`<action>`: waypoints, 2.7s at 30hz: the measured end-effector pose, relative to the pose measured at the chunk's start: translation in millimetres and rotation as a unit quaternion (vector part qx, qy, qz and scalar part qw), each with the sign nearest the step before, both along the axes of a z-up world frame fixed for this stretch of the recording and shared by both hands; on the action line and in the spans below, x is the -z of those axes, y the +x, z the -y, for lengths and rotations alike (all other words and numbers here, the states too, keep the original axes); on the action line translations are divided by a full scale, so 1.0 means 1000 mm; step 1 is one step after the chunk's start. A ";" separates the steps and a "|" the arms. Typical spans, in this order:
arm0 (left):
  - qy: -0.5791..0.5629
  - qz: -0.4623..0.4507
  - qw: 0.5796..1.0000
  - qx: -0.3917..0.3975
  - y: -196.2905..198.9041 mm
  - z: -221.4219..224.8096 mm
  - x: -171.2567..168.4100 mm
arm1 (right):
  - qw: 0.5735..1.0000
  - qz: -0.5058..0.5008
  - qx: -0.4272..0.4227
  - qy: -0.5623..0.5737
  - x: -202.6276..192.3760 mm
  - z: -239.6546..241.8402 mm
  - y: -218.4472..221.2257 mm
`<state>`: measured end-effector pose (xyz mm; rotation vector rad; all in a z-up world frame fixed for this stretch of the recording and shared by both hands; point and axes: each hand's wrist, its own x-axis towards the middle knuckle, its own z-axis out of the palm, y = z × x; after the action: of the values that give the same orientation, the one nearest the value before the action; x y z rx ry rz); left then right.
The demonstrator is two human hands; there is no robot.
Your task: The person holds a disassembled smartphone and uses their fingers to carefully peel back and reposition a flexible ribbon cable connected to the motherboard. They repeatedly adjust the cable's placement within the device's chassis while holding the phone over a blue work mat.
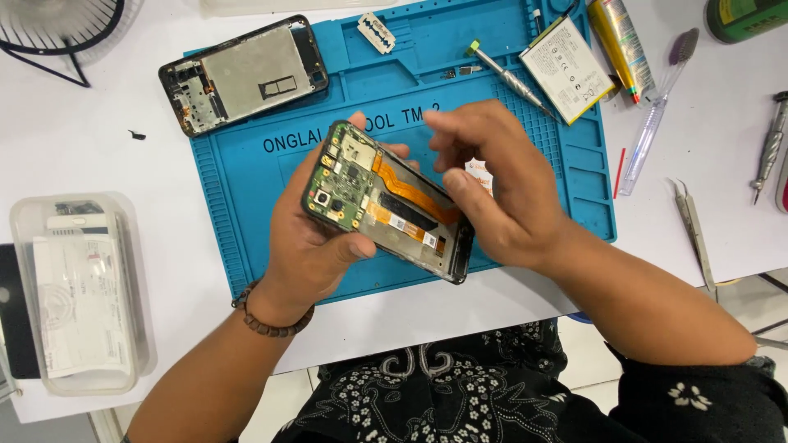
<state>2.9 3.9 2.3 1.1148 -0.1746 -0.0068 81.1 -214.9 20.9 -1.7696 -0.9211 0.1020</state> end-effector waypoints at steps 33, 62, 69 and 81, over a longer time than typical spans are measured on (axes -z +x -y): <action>0.115 -0.085 0.982 -0.127 0.006 0.016 0.005 | 0.964 -0.263 -0.030 0.021 0.010 -0.021 -0.011; 0.140 -0.134 0.964 -0.184 0.006 0.007 0.023 | 0.977 -0.190 -0.091 -0.032 0.018 -0.022 -0.014; 0.138 -0.124 0.966 -0.178 0.007 0.005 0.025 | 0.980 -0.165 -0.091 -0.065 0.021 -0.020 -0.014; 0.213 -0.092 0.956 -0.179 0.005 0.008 0.013 | 0.983 -0.140 -0.116 -0.008 0.024 -0.013 -0.010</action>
<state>8.3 -4.5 -11.1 1.5556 0.2090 0.1818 71.1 -202.2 -3.6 -1.6067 -0.9168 0.4974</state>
